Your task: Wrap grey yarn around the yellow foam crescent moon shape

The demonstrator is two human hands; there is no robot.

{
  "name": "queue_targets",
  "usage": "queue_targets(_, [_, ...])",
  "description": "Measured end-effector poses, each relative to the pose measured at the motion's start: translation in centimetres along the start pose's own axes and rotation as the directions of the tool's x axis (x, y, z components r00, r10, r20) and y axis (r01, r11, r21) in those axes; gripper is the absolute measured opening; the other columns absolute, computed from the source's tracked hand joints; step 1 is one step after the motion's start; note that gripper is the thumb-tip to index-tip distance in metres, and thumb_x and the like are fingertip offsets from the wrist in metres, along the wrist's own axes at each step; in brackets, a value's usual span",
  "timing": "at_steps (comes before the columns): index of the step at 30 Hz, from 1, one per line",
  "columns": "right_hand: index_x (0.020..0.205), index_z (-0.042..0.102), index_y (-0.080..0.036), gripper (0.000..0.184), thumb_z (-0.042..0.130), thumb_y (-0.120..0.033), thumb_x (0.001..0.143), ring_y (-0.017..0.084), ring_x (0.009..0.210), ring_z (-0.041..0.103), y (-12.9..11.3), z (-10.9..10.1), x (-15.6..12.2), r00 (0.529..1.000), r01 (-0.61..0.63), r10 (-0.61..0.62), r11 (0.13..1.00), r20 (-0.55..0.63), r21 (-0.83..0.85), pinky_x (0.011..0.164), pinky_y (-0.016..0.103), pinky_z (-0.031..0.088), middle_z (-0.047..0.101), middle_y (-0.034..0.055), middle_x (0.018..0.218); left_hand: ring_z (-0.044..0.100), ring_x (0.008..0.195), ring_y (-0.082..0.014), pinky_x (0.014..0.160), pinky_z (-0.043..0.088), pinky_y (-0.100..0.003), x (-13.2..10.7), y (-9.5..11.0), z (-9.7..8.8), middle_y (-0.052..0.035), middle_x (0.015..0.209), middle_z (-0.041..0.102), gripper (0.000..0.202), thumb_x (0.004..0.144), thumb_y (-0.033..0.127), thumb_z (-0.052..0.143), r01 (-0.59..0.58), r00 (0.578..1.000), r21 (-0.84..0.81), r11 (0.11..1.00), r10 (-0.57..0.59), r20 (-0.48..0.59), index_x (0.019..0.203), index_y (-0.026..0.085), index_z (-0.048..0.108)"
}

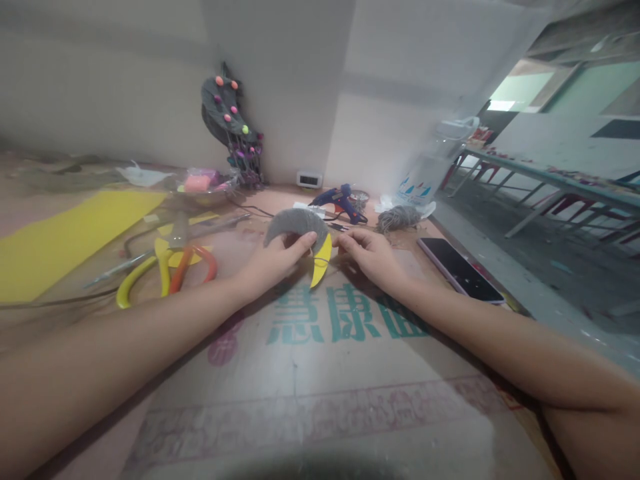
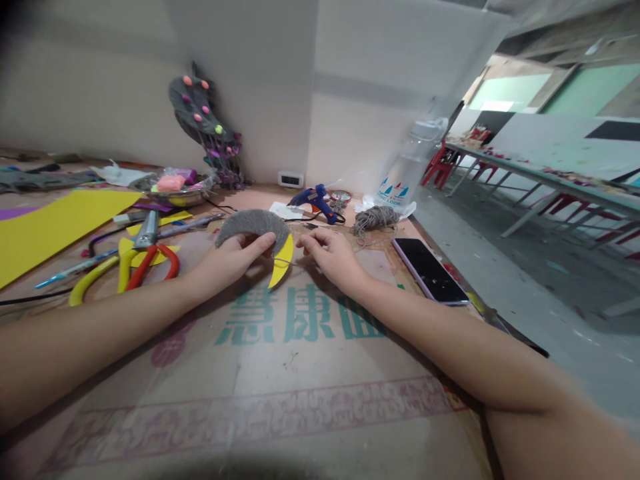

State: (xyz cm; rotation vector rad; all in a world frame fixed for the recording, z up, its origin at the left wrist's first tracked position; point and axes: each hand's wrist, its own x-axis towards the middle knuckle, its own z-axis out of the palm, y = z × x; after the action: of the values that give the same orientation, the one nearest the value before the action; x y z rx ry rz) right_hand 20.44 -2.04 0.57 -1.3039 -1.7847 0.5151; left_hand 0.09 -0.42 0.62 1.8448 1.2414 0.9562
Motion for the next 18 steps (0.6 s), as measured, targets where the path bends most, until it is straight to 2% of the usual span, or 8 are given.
queue_targets(4, [0.089,0.068,-0.019,0.019,0.051,-0.018,0.083,0.018,0.087,0.062,0.8,0.0,0.3,0.990,0.124,-0.129,0.990,-0.062,-0.072,0.079,0.030,0.047,0.070,0.0036,0.092,0.061,0.115,-0.0275,0.104,0.043,-0.038,0.1,-0.1,-0.1,-0.0064,0.118,0.072,0.050,0.087,0.058,0.045,-0.054,0.998,0.055,0.997,0.053,0.021,0.111,0.021,0.069])
queue_targets(7, [0.085,0.065,-0.019,0.023,0.046,-0.009,0.076,0.017,0.085,0.060,1.2,0.1,0.4,0.978,0.187,-0.195,0.976,-0.069,-0.110,0.080,0.031,0.046,0.066,0.0031,0.089,0.061,0.116,-0.0273,0.104,0.042,-0.037,0.1,-0.2,0.0,-0.0063,0.118,0.072,0.048,0.088,0.056,0.046,-0.052,0.999,0.045,0.998,0.051,0.013,0.111,0.021,0.069])
queue_targets(13, [0.081,0.058,-0.020,0.025,0.043,-0.006,0.066,0.016,0.078,0.056,1.1,0.1,0.2,0.983,0.172,-0.178,0.980,-0.045,-0.100,0.075,0.030,0.043,0.060,0.0002,0.080,0.062,0.113,-0.0277,0.101,0.045,-0.036,0.3,-0.5,0.2,-0.0061,0.116,0.073,0.049,0.086,0.059,0.047,-0.014,1.000,0.030,0.999,0.014,0.017,0.109,0.022,0.070])
queue_targets(18, [0.080,0.057,-0.020,0.022,0.045,-0.007,0.067,0.016,0.077,0.054,0.7,0.1,0.2,0.986,0.156,-0.162,0.981,-0.039,-0.118,0.074,0.030,0.042,0.056,-0.0003,0.078,0.062,0.115,-0.0261,0.103,0.043,-0.035,0.3,-0.5,0.1,-0.0065,0.118,0.072,0.051,0.087,0.060,0.045,-0.024,0.999,0.036,0.999,0.022,0.036,0.112,0.022,0.069])
